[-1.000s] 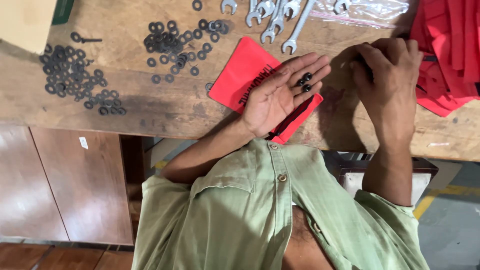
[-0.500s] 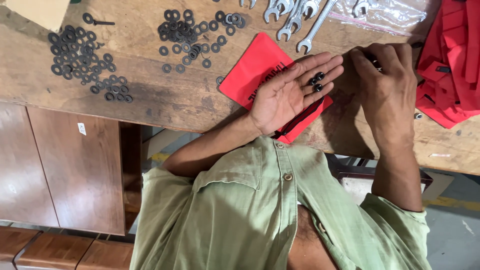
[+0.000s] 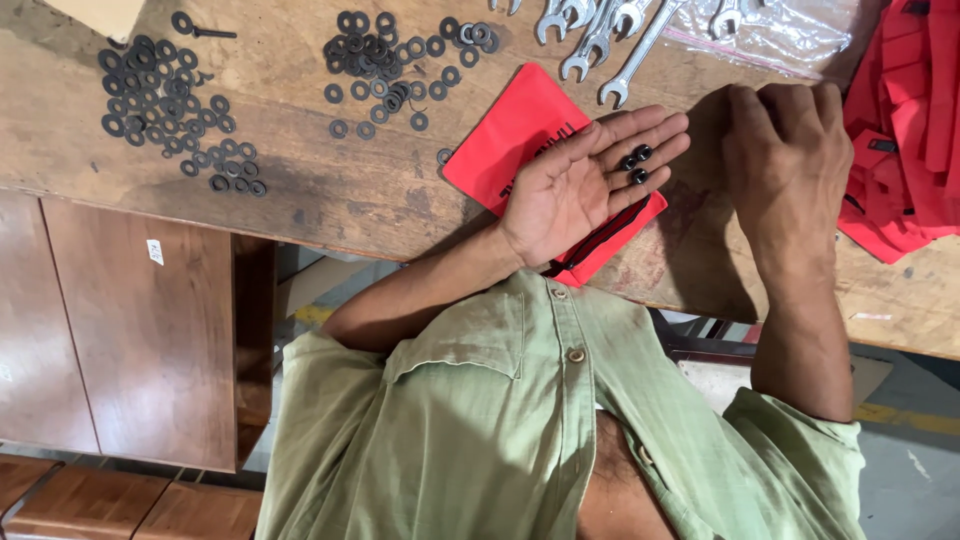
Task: Counting, sorting, and placing metal washers and nuts into a red hardware bag.
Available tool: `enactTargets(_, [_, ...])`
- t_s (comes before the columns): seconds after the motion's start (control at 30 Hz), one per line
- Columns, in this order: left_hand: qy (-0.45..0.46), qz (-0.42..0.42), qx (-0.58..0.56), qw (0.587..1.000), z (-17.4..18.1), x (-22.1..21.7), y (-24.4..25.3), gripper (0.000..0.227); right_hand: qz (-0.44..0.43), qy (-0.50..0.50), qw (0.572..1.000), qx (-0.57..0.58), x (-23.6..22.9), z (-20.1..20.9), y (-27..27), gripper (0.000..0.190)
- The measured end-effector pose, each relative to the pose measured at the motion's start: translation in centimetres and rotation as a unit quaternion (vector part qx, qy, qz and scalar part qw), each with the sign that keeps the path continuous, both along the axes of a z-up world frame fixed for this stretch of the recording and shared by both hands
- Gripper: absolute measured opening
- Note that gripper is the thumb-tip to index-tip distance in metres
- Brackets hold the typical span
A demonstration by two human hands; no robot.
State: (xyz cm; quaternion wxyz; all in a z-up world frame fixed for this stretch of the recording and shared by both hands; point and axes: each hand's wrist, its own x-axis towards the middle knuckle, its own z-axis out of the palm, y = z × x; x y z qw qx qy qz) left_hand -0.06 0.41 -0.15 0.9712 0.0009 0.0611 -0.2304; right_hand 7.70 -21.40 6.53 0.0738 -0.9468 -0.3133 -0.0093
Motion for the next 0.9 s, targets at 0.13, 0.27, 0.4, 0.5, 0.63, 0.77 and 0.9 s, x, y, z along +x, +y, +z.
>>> enactTargets(0.13, [0.001,0.003,-0.003,1.0,-0.2,-0.1,-0.1,0.058,-0.008,0.023,0.998,0.057,-0.2,-1.7,-1.5,0.025])
enactTargets(0.27, [0.002,0.01,0.0,1.0,-0.4,-0.2,-0.2,0.058,-0.02,0.098,0.986,0.134,-1.5,0.8,0.0,0.022])
enactTargets(0.4, [0.003,0.012,0.012,1.0,-0.4,-0.3,-0.3,0.057,0.018,0.155,0.967,0.201,-1.6,3.3,2.7,0.029])
enactTargets(0.5, [0.006,0.011,0.015,1.0,-0.5,-0.1,-0.3,0.057,0.016,0.148,0.962,0.228,-1.6,3.3,2.0,0.03])
enactTargets(0.63, [0.005,0.01,0.009,1.0,-0.5,0.1,-0.3,0.057,-0.083,0.126,0.956,0.251,-1.2,3.6,0.0,0.024])
enactTargets(0.77, [0.01,-0.01,-0.013,1.0,0.3,0.2,0.0,0.058,-0.128,0.089,0.972,0.178,-0.7,2.9,-2.2,0.026])
enactTargets(0.9, [0.004,-0.002,-0.008,1.0,0.6,0.4,-0.1,0.06,-0.103,0.06,0.987,0.109,-0.7,2.1,-2.2,0.021])
